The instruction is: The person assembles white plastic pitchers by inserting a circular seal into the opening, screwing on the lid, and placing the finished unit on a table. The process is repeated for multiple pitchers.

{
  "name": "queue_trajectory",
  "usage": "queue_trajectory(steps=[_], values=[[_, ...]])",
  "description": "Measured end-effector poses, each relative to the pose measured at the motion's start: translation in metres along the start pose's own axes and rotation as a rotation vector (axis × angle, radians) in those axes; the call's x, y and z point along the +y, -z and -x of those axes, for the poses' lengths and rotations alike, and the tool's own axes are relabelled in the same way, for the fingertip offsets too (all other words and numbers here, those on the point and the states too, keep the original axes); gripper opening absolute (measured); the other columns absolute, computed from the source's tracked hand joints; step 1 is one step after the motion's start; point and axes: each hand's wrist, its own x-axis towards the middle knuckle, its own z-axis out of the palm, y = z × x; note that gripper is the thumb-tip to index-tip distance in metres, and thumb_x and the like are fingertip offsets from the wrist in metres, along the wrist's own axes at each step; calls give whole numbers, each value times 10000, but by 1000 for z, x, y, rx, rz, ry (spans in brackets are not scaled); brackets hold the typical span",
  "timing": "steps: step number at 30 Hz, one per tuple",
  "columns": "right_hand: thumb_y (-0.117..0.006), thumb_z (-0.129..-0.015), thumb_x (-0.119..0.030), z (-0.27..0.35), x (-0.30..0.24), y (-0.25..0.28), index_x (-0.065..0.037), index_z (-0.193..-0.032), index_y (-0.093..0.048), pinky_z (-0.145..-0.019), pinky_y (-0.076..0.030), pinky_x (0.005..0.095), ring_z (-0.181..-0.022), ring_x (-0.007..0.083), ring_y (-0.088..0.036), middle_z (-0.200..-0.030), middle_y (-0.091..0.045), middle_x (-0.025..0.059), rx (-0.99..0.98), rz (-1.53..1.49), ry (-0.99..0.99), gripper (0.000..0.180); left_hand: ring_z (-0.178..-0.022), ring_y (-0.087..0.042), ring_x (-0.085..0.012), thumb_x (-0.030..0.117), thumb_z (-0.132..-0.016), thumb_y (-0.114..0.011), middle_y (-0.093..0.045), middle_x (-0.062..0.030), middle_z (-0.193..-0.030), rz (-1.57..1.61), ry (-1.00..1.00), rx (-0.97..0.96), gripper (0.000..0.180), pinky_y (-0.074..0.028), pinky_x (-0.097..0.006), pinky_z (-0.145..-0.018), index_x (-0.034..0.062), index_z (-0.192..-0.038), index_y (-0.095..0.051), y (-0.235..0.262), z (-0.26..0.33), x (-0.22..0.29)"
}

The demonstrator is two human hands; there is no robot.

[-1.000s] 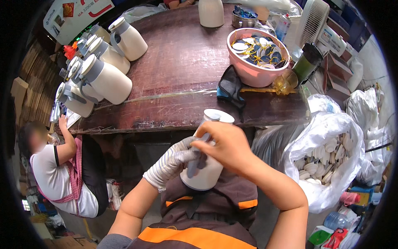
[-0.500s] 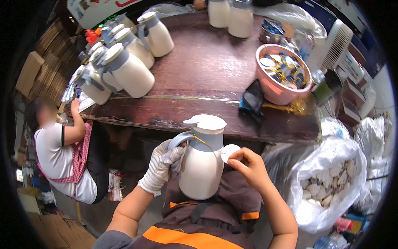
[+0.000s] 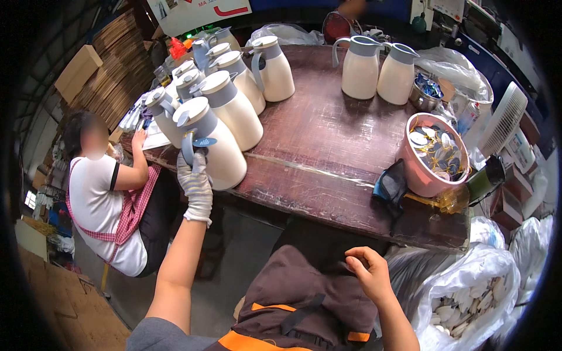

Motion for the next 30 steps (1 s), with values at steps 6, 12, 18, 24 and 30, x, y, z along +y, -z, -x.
queue_trajectory(steps=[6, 12, 18, 24, 30], values=[[-630, -905, -92, -41, 4, 10, -3, -1028, -644, -712, -471, 223, -776, 76, -583, -846, -630, 13, 44, 52, 39, 153, -1023, -578, -204, 47, -827, -581, -594, -138, -1185, -503, -97, 117, 500, -449, -320, -951, -21, -1311, -472, 16, -59, -22], [-658, -880, -107, -115, -18, 0, -14, -1051, -636, -735, -479, 256, -827, 128, -604, -940, -630, 70, 26, 266, 295, 195, -1068, -566, -225, 195, -789, -748, -576, -134, -1209, -561, 94, 69, 662, -428, -334, -974, -22, -1335, -442, 69, -76, -108], [-709, -806, -145, -213, -79, 25, -86, -1199, -540, -802, -508, 362, -867, 241, -650, -1221, -539, 126, 163, 709, 499, 431, -820, -538, -259, 245, -855, -692, -551, -120, -878, -795, 85, -10, 331, -453, -374, -808, -19, -981, -537, 29, 12, -96], [-694, -799, -153, -355, -125, 29, -64, -1244, -500, -822, -521, 403, -987, 290, -635, -1306, -499, 134, 315, 1064, 677, 494, -619, -584, -284, 165, -827, -679, -607, -103, -706, -644, -173, -589, 139, -480, -395, -611, 67, -893, -606, -36, 66, -75], [-699, -790, -198, -464, -175, 51, -53, -1429, -366, -875, -538, 418, -1088, 303, -602, -1521, -324, 128, 480, 1502, 510, 735, -536, -554, -291, 139, -785, -676, -573, -89, -611, -745, -311, -648, 131, -444, -415, -543, 78, -887, -622, -45, 65, -89]])
